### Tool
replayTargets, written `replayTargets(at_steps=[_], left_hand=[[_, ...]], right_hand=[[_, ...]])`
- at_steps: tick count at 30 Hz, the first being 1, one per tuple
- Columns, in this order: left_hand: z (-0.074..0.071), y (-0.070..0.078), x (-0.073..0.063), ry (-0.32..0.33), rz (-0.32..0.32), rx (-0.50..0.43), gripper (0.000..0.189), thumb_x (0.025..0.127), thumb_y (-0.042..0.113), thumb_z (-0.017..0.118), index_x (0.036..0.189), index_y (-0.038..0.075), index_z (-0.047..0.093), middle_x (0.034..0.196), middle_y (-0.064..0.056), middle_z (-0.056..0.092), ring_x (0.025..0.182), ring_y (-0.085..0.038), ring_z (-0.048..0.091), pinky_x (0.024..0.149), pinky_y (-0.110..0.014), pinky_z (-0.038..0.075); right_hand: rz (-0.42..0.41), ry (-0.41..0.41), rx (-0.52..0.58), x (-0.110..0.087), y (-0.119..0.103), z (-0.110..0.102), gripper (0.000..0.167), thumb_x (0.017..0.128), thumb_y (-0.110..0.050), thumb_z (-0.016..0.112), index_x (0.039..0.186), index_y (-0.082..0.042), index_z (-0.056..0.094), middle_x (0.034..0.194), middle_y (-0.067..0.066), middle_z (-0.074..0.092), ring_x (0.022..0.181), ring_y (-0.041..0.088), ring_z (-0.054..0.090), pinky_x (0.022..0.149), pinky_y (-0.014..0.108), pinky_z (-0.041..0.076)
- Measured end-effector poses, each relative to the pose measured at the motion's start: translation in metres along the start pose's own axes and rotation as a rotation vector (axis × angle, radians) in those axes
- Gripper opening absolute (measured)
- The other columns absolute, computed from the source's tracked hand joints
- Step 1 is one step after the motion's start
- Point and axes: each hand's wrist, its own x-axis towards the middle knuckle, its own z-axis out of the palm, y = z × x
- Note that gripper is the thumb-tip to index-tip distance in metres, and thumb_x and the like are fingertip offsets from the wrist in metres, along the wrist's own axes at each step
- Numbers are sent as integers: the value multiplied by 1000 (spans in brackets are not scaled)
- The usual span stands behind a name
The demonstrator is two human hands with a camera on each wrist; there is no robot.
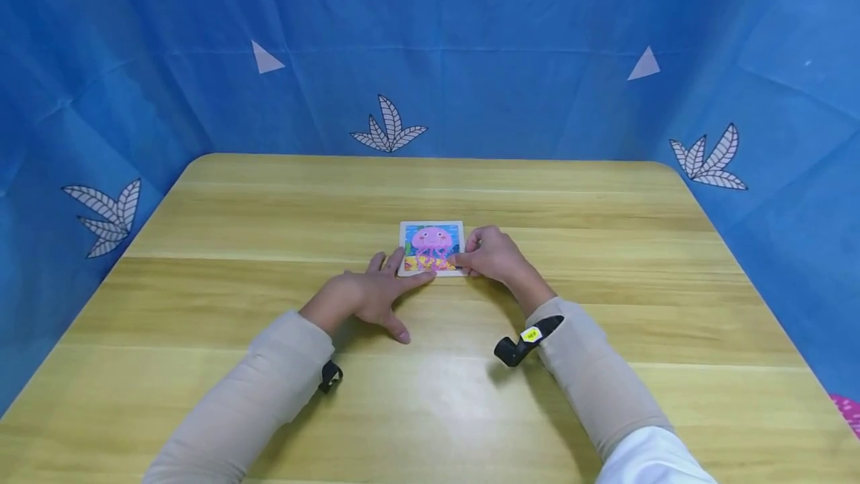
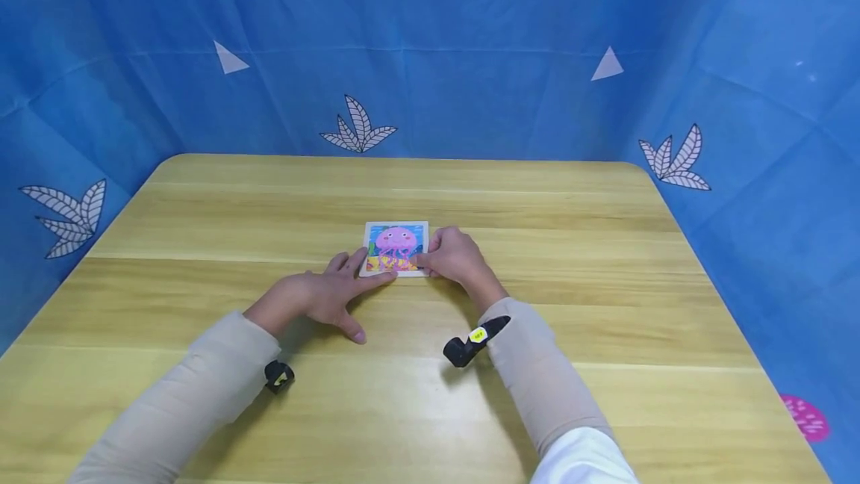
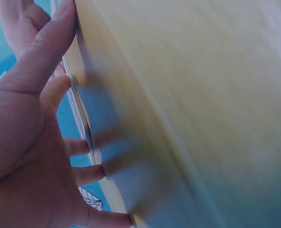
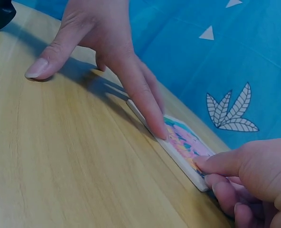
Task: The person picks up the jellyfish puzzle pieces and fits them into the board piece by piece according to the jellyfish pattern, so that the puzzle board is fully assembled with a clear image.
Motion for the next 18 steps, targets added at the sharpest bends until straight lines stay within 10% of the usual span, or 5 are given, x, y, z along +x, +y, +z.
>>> replayTargets(at_steps=[18], left_hand=[[-1, -1, 3, 0, -6, 4, 99, 71, 60, 71, 146, 52, 8, 159, -10, -12, 143, -40, -5, 97, -66, 32]], right_hand=[[-95, -1, 5, -1, 9, 0, 27, 84, -30, 71, 85, -7, 57, 68, 5, 66, 56, 15, 59, 55, 28, 44]])
